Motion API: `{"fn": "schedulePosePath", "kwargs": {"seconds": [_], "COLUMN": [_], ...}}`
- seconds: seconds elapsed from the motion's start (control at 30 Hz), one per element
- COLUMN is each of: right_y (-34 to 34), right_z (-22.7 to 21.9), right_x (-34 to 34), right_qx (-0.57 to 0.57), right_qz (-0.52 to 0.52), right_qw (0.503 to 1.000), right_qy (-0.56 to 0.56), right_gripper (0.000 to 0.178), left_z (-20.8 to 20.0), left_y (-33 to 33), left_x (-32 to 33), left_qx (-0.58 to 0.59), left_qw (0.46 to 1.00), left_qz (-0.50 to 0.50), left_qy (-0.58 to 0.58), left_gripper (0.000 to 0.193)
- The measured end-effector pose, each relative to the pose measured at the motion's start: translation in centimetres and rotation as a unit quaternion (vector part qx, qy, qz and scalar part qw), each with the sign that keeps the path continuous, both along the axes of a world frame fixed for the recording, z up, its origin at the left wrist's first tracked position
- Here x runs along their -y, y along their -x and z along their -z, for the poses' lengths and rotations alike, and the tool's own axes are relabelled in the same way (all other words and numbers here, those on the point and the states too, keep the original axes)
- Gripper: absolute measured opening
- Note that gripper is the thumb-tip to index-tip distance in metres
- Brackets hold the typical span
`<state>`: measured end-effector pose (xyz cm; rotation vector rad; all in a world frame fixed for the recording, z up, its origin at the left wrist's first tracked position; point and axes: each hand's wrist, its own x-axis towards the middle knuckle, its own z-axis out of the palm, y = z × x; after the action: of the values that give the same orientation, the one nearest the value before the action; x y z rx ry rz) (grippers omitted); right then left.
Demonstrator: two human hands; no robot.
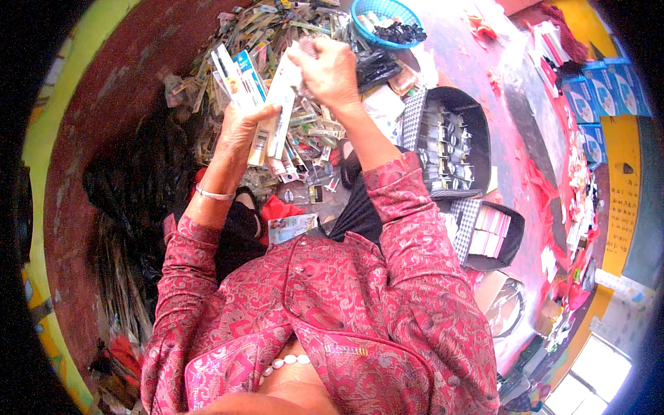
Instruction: The person sits on the floor and sorts through a large pile of small packaged items, picking them up, inspecting them, and placing them into a plastic bag. The person handles the items one at a time, occasionally adjusting the pile.
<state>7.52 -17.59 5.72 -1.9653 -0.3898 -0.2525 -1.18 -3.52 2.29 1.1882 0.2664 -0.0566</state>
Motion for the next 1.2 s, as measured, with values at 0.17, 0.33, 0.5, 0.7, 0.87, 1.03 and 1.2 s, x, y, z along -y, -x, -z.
{"fn": "schedulePosePath", "kwargs": {"seconds": [0.17, 0.33, 0.5, 0.7, 0.87, 1.03, 1.2], "right_y": [-2.0, 1.9, -3.7, -0.5, 0.0, -0.4, -1.6], "right_z": [-2.0, -1.1, -0.9, -0.8, -0.3, -0.9, -0.6], "right_x": [3.0, -1.9, 2.4, 2.3, -0.1, 1.2, 2.5], "right_qx": [0.086, 0.321, 0.277, -0.413, -0.354, -0.381, -0.339], "right_qz": [0.159, -0.087, 0.187, -0.178, -0.221, -0.257, -0.226], "right_qw": [0.981, 0.934, 0.922, 0.882, 0.894, 0.863, 0.908], "right_qy": [-0.069, 0.127, 0.197, -0.141, -0.163, -0.210, -0.100], "right_gripper": [0.015, 0.005, 0.024, 0.034, 0.018, 0.016, 0.013], "left_z": [0.4, 0.0, -0.6, 0.3, -0.1, -1.0, -1.0], "left_y": [-0.3, -0.7, 0.1, -0.9, -0.5, -0.4, -1.0], "left_x": [-0.6, 0.1, -0.5, -0.9, -0.8, -1.8, -2.3], "left_qx": [-0.006, 0.053, 0.007, 0.006, 0.006, -0.049, -0.076], "left_qw": [1.000, 0.998, 0.999, 0.994, 0.985, 0.965, 0.920], "left_qz": [-0.008, 0.001, 0.007, 0.006, 0.042, 0.079, 0.078], "left_qy": [0.022, 0.023, 0.046, 0.111, 0.167, 0.247, 0.375], "left_gripper": [0.042, 0.039, 0.040, 0.037, 0.032, 0.026, 0.029]}}
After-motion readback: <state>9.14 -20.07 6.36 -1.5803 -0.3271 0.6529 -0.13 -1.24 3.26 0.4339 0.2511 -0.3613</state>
